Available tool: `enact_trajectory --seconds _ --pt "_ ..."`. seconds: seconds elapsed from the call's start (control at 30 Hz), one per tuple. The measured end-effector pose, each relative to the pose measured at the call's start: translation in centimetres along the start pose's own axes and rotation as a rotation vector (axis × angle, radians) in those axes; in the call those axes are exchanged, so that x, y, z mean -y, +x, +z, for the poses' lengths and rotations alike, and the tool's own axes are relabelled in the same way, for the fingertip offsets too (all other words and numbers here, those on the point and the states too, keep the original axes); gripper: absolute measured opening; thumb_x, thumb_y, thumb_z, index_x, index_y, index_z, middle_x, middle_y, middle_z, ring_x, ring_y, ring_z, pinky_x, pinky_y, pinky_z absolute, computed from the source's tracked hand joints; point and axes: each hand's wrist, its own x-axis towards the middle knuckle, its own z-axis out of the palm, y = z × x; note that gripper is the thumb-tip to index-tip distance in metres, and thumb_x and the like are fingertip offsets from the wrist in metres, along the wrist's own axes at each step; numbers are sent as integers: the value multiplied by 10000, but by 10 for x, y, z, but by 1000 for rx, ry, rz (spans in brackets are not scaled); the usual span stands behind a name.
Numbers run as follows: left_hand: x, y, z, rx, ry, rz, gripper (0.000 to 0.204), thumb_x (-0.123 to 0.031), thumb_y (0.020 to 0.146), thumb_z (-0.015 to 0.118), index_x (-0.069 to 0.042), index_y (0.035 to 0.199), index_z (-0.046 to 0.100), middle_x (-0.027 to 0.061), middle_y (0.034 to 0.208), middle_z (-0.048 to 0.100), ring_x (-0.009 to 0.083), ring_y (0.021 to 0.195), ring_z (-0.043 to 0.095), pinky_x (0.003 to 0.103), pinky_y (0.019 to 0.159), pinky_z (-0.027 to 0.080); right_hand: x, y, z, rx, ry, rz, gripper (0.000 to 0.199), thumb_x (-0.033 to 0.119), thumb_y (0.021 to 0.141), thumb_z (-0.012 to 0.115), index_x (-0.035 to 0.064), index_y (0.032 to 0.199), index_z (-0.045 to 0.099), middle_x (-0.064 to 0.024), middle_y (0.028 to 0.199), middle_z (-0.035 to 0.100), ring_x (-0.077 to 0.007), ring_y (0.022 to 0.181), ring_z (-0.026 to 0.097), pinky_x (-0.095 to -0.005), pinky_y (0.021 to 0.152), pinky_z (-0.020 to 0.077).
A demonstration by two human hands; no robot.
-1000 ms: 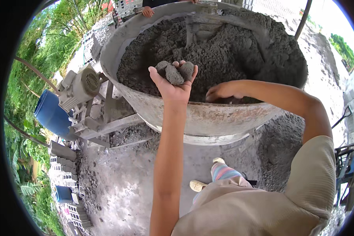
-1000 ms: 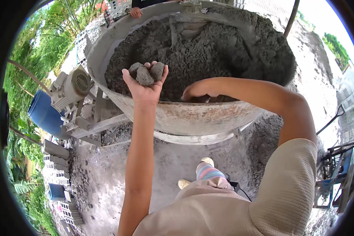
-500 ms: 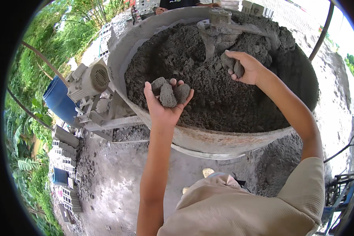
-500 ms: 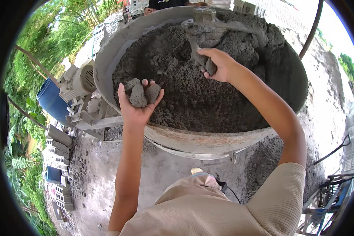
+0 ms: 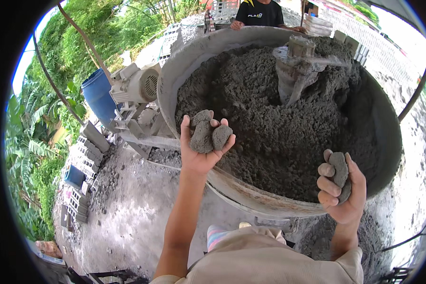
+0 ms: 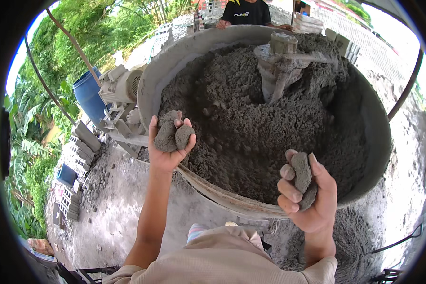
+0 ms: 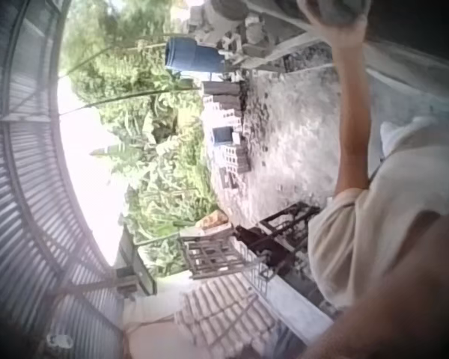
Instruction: The person stands at a cement mixer and repeatedly scoops wet concrete with both hands, breaking up clumps and moving the mix around inside the rotating drum. The person occasionally lifts handfuls and drops them back into the mixer.
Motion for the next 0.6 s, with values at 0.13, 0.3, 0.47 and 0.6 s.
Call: enact_trajectory --seconds 0.13,0.3,0.47,0.6 --pt "8 -22 10 63 -157 -39 559 -499 865 480 -93 1249 461 89 967 602 265 1128 483 570 926 378 -48 3 -20 227 74 272 437 353 922 410 17 1202 413 -121 874 496 -148 549 455 -269 425 379" --pt "2 -71 18 127 -199 -11 649 -525 871 455 -115 1358 330 91 980 584 240 1185 411 592 960 320 -111 32 -31 133 85 735 397 303 895 503 11 1154 431 -117 855 557 -191 574 514 -296 444 391" --pt "-15 -137 24 -40 48 209 668 -522 885 438 -104 1382 282 109 1006 586 245 1206 408 621 1021 206 -178 62 -50 -55 167 848 257 264 903 490 37 1022 498 -115 883 565 -197 675 542 -318 586 461" --pt "-14 -181 9 -295 184 444 599 -493 892 447 -69 1310 387 118 958 616 266 1168 460 616 1026 209 -230 87 -61 -152 302 863 174 237 906 474 70 936 512 -124 943 563 -228 796 552 -357 770 465"
